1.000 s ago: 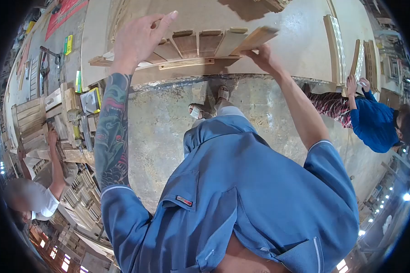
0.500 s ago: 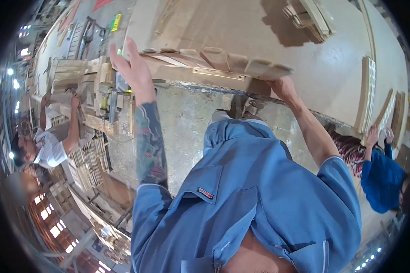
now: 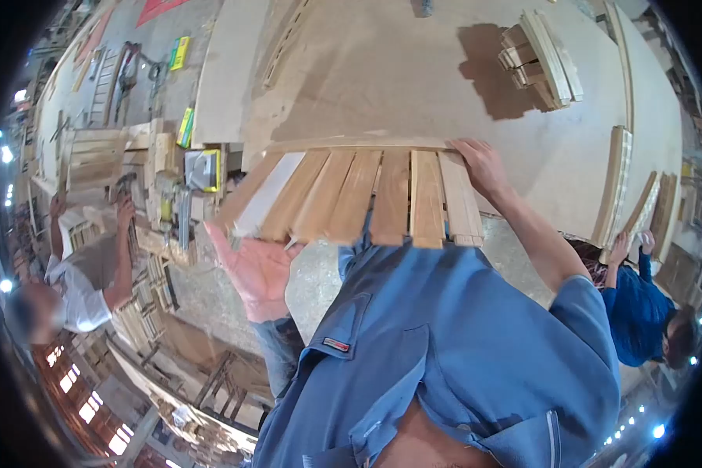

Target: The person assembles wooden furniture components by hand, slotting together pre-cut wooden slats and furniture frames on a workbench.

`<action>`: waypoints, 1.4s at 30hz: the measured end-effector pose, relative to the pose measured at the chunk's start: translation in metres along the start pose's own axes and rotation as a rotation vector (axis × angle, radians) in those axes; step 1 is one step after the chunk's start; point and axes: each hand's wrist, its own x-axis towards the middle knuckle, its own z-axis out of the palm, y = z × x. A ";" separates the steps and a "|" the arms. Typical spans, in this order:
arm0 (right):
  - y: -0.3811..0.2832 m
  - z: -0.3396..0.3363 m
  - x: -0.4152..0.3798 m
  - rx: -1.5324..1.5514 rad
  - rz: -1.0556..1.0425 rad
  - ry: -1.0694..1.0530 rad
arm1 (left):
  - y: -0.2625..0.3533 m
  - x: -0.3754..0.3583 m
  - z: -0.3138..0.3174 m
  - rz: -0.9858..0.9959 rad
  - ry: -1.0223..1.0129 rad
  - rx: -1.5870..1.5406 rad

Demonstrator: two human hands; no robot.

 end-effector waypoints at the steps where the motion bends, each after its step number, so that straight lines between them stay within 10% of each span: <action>1: 0.006 0.010 0.016 -0.019 0.006 -0.005 | 0.002 0.007 -0.002 -0.012 -0.009 -0.014; 3: 0.014 0.032 0.053 -0.027 -0.026 -0.012 | -0.002 0.016 -0.011 -0.028 0.299 0.206; 10: 0.015 0.082 0.173 0.042 0.055 0.140 | -0.014 0.085 -0.069 -0.136 0.322 -0.217; 16: 0.001 0.070 0.085 0.561 1.086 0.212 | -0.059 0.181 -0.102 -0.162 0.453 -0.390; 24: -0.085 0.100 0.135 1.299 1.305 0.344 | -0.047 0.226 -0.092 -0.404 0.359 -0.059; 31: -0.062 0.104 0.204 1.195 1.298 0.402 | -0.005 0.263 -0.068 -0.561 0.185 0.331; 42: -0.021 0.110 0.364 1.161 0.969 0.260 | 0.046 0.448 -0.020 -0.169 0.174 -0.239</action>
